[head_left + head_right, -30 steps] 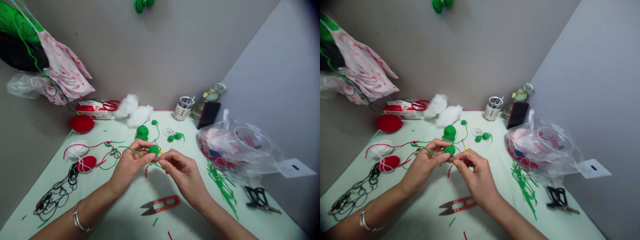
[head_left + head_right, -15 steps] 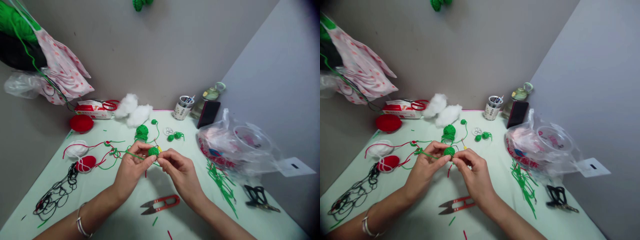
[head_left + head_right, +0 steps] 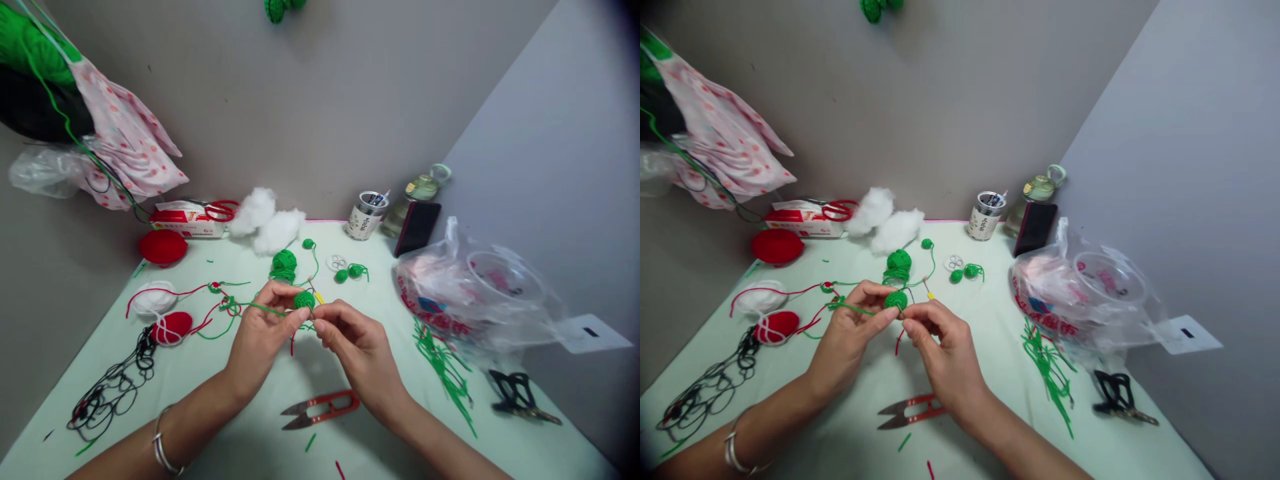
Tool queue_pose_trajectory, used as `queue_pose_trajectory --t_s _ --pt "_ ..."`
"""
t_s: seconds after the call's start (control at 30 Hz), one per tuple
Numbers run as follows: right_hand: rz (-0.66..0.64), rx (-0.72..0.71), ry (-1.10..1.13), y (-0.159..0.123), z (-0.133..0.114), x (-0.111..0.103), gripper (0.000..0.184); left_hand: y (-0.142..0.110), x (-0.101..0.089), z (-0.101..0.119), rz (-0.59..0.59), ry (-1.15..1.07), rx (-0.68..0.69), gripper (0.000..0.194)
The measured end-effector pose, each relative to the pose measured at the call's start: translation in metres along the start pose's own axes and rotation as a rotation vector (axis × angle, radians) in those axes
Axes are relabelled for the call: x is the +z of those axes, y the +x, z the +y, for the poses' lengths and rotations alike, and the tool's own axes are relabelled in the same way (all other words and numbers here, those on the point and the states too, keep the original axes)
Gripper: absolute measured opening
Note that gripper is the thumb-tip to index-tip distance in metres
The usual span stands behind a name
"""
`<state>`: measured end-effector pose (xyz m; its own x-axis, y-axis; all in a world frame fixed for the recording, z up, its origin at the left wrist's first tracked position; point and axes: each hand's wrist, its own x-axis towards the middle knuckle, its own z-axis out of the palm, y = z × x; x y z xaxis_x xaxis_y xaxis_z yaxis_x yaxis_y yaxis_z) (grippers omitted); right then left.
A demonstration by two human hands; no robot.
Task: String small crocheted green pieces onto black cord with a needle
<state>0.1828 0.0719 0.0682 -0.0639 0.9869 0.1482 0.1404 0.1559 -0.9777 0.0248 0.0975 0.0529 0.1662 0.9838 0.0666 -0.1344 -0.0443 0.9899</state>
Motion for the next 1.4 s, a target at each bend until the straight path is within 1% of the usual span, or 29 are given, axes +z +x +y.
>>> queue_pose_trajectory --t_s 0.1,0.17,0.3,0.43,0.57,0.67,0.8,0.93,1.0,1.07,1.13,1.17,1.23,1.3,1.33,1.4 --pt "0.024 0.034 0.025 0.001 0.000 0.000 0.015 -0.001 0.002 0.001 -0.005 0.032 -0.003 0.016" --pt "0.019 0.049 0.030 0.002 -0.001 -0.001 0.016 -0.002 0.002 0.002 -0.008 0.037 -0.003 0.016" --pt "-0.049 0.070 0.006 0.005 -0.003 -0.007 0.016 0.000 0.002 0.005 -0.006 0.048 0.018 0.021" --pt "-0.114 0.153 0.040 0.008 -0.006 -0.011 0.014 0.003 0.001 0.004 -0.002 0.091 0.037 0.021" --pt "-0.070 0.196 0.119 0.011 -0.005 -0.014 0.019 0.007 -0.001 -0.002 -0.086 0.167 0.065 0.015" --pt "-0.077 0.178 0.105 0.013 -0.003 -0.016 0.018 0.008 -0.001 -0.006 -0.144 0.210 0.090 0.012" --pt "-0.104 0.103 -0.043 0.012 0.000 -0.019 0.015 0.008 0.000 -0.007 -0.173 0.260 0.096 0.011" --pt "-0.067 0.011 -0.239 0.013 -0.001 -0.022 0.011 0.007 0.002 -0.009 -0.215 0.302 0.125 0.011" --pt "-0.050 -0.022 -0.261 0.015 -0.001 -0.025 0.013 0.007 0.004 -0.010 -0.235 0.332 0.128 0.011" --pt "-0.003 -0.017 -0.168 0.020 -0.001 -0.030 0.011 0.006 0.005 -0.011 -0.259 0.357 0.100 0.013" --pt "0.043 0.041 0.015 0.024 -0.002 -0.038 0.015 0.006 0.006 -0.011 -0.294 0.360 0.053 0.013" --pt "0.035 0.087 0.109 0.026 -0.004 -0.042 0.020 0.005 0.007 -0.011 -0.317 0.354 0.028 0.013" --pt "-0.044 0.189 0.251 0.028 -0.007 -0.050 0.027 0.005 0.007 -0.011 -0.351 0.344 -0.011 0.013" --pt "-0.109 0.255 0.315 0.028 -0.014 -0.056 0.029 0.004 0.007 -0.012 -0.355 0.339 -0.038 0.014" --pt "-0.109 0.261 0.335 0.027 -0.018 -0.060 0.028 0.004 0.007 -0.012 -0.350 0.338 -0.049 0.015" --pt "-0.045 0.229 0.361 0.026 -0.025 -0.067 0.025 0.005 0.007 -0.014 -0.337 0.331 -0.071 0.016"
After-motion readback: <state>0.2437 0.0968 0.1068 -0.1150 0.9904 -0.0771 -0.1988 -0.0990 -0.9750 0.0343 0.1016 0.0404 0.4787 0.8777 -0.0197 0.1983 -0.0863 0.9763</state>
